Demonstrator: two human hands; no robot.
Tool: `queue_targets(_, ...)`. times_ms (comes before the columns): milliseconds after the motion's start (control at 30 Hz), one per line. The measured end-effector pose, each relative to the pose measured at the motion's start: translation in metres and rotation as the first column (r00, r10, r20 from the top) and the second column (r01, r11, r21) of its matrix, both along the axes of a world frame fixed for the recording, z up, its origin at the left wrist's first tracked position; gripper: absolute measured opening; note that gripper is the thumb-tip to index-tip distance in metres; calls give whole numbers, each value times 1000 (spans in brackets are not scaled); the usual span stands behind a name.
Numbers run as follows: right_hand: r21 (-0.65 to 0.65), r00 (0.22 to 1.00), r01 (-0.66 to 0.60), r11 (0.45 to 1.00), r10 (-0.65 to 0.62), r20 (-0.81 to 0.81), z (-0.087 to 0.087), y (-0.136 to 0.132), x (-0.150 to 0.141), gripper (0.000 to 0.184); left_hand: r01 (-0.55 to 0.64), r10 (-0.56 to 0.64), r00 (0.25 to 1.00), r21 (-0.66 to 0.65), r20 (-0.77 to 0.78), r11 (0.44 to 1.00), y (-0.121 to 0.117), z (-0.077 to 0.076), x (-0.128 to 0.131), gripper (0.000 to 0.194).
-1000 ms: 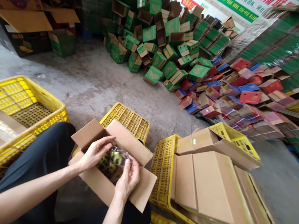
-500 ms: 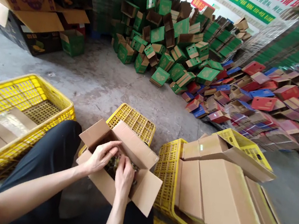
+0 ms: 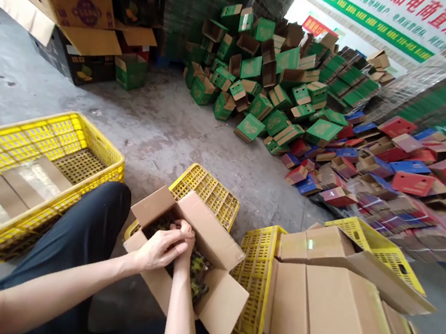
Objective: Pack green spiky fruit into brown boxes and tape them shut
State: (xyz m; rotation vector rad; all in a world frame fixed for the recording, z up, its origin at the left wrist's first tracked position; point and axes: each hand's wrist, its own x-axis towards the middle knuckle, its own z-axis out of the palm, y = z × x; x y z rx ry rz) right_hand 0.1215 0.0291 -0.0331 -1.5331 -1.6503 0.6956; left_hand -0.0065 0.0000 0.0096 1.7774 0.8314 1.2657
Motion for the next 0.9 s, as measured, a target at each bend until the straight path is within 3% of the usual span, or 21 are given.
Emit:
queue_targets(167, -171, 981, -11, 985, -22, -195, 21, 0, 0, 25, -48, 50, 996, -22, 67, 999, -1, -4, 0, 36)
queue_targets(267, -208, 942, 60, 976, -124, -312, 39, -14, 9, 35, -141, 156, 974, -98, 165, 985, 0, -5, 1, 39)
queue_targets(300, -212, 906, 119, 970, -193, -376, 46, -22, 14, 39, -179, 205, 957, -140, 203, 974, 0, -5, 1, 40)
queue_targets(400, -221, 671, 354, 909, -412, -616, 59, -46, 27, 52, -245, 305, 918, -245, 252, 938, 3, -3, 2, 44)
queue_targets(467, -191, 554, 444, 875, -436, -709, 61, -59, 31, 56, -213, 273, 937, -263, 219, 941, 5, 0, 3, 44)
queue_targets(533, -158, 496, 485, 860, -420, -760, 59, -67, 30, 56, -144, 193, 970, -288, 150, 947, 8, 2, 3, 47)
queue_targets(700, -134, 479, 464, 875, -375, -793, 48, -74, 21, 58, 54, -40, 998, -440, 42, 896, 17, 5, 0, 58)
queue_targets(900, -237, 524, 417, 877, -445, -726, 38, -75, 22, 55, 84, -67, 996, -376, 58, 923, 13, 2, -4, 67)
